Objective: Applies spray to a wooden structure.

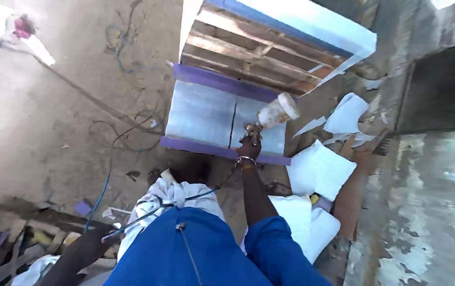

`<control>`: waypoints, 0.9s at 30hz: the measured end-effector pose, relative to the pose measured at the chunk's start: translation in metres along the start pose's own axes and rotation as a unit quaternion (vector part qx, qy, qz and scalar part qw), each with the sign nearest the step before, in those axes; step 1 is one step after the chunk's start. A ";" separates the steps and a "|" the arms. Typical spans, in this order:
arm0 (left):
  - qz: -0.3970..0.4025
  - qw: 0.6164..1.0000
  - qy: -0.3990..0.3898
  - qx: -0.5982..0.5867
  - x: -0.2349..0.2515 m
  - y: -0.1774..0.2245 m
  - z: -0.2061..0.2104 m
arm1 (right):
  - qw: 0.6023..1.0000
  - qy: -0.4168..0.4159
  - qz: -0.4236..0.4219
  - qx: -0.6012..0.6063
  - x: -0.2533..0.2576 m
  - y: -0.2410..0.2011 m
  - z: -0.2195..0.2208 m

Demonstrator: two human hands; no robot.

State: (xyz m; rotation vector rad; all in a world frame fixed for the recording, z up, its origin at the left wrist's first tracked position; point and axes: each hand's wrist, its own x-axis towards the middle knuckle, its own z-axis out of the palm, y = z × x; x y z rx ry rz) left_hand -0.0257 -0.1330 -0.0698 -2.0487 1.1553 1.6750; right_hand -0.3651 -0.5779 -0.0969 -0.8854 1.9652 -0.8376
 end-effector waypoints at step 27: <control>-0.070 0.988 0.126 0.061 -0.015 0.231 0.011 | 0.956 -0.188 -0.217 0.053 0.098 0.045 -0.128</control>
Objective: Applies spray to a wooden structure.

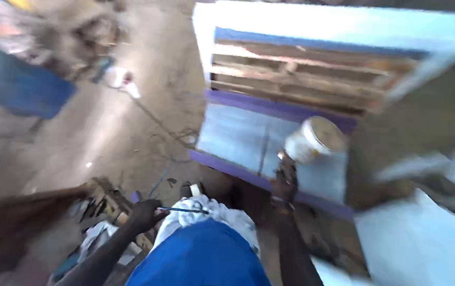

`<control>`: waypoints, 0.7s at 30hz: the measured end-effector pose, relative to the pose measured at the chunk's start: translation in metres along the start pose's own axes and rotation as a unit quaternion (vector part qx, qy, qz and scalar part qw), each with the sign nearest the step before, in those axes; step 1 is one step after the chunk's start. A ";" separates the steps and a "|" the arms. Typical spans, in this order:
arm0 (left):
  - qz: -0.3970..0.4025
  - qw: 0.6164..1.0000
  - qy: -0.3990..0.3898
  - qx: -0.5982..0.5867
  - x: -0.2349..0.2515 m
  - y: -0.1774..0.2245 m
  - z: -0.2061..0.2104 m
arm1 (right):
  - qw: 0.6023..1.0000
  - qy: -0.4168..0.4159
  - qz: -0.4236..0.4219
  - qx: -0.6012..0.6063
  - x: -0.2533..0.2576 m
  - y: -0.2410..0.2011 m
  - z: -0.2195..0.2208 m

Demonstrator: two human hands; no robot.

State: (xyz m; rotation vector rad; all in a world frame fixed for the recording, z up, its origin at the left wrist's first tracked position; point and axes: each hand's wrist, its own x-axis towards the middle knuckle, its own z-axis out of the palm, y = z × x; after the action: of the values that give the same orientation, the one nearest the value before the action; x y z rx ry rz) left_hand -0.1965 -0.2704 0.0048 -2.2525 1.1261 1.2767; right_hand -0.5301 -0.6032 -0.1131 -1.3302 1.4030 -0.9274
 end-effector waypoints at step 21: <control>-0.328 0.697 0.337 -0.541 -0.168 -0.198 0.271 | 0.812 -0.504 -0.152 0.252 -0.302 -0.303 0.407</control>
State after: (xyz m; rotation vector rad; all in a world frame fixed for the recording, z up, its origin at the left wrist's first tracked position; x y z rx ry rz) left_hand -0.2518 0.0995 -0.0254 -3.6011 -0.6774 0.8149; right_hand -0.0737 -0.3057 0.1142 -1.3095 0.1018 -0.5477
